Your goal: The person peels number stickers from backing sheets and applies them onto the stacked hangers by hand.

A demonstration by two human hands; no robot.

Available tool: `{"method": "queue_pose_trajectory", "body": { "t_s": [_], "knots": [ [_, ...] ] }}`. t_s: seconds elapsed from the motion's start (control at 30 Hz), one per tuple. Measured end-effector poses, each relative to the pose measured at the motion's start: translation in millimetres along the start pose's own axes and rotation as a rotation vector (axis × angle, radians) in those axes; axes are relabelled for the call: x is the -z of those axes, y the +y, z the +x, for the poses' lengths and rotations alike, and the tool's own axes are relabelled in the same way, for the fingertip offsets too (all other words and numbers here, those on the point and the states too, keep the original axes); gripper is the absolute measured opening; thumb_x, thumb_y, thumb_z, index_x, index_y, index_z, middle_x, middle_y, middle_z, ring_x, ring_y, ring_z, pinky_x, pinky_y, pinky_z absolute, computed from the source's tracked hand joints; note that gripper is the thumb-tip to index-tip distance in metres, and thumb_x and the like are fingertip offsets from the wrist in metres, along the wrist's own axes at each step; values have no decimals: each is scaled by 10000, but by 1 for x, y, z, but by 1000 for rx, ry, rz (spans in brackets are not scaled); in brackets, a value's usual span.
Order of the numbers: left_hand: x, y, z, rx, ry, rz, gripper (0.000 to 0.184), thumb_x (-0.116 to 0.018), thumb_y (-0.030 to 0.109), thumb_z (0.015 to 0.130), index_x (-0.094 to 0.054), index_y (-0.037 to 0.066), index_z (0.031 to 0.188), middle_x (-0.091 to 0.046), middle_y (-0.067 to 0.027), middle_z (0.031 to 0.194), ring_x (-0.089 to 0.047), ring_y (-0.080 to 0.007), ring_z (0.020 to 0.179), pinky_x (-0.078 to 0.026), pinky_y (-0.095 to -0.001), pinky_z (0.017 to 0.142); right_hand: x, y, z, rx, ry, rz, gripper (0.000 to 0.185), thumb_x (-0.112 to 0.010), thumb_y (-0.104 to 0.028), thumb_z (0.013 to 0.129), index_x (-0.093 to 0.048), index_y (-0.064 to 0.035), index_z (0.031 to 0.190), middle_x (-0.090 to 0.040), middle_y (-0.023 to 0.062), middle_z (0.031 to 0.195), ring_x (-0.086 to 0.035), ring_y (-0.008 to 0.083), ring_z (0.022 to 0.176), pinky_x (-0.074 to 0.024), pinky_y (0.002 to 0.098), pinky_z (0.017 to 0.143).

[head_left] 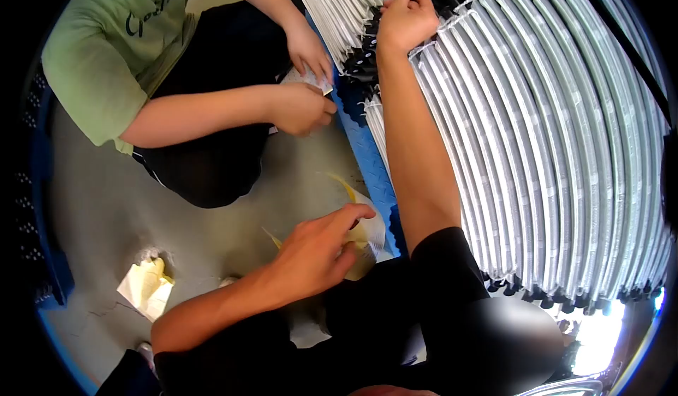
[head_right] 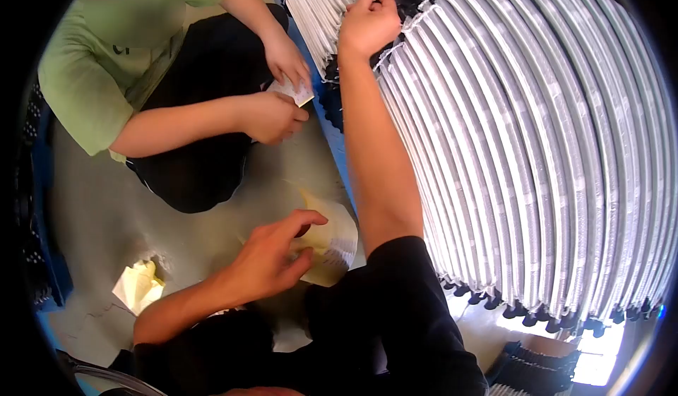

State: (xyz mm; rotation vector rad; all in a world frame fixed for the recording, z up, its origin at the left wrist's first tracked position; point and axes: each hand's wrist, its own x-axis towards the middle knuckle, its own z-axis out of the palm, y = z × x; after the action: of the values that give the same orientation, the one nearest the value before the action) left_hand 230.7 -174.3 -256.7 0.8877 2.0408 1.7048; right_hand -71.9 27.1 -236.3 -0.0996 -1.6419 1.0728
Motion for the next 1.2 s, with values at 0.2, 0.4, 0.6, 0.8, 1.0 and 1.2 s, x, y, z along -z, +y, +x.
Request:
{"method": "queue_pose_trajectory", "body": {
  "t_s": [0.2,0.4,0.6,0.8,1.0,1.2],
  "knots": [
    [41,12,-26,123,72,169,457,-640,-44,777,-502,56,1201,-599,-159,988,-601,-287,875,-493,-348,756,-31,17,7,-166,205,-46,172,-611,-144,827,-686,2,778,-656,98,554,-648,267,516,-519,373,613],
    [64,42,-38,182,107,308,452,-664,-58,764,-521,63,1176,-606,-145,978,-597,-254,768,-498,-323,739,-42,12,10,-193,305,-10,172,-616,-144,812,-660,1,730,-648,92,540,-642,281,513,-510,381,596],
    [58,47,-32,166,51,288,449,-686,-44,756,-541,65,1167,-616,-135,936,-607,-248,747,-500,-323,693,-52,16,13,-225,387,-79,167,-654,-156,775,-664,-7,702,-648,110,567,-627,325,527,-492,423,575],
    [55,41,-23,132,2,263,464,-682,-49,751,-533,53,1179,-625,-139,936,-622,-272,746,-506,-331,667,-48,17,9,-95,306,-206,137,-661,-98,799,-685,34,825,-672,79,593,-632,146,526,-489,247,558],
    [53,34,-21,103,14,221,476,-676,-62,740,-536,49,1181,-626,-145,955,-620,-283,743,-507,-334,660,-40,6,6,-19,280,-356,142,-684,-191,817,-719,-54,811,-639,138,625,-615,302,552,-469,407,546],
    [53,34,-18,109,12,185,475,-669,-67,744,-530,45,1184,-625,-149,966,-622,-288,758,-507,-336,676,-38,13,3,48,192,-441,170,-640,-212,830,-743,-82,865,-628,171,644,-616,369,600,-477,448,566]
  ]
}}
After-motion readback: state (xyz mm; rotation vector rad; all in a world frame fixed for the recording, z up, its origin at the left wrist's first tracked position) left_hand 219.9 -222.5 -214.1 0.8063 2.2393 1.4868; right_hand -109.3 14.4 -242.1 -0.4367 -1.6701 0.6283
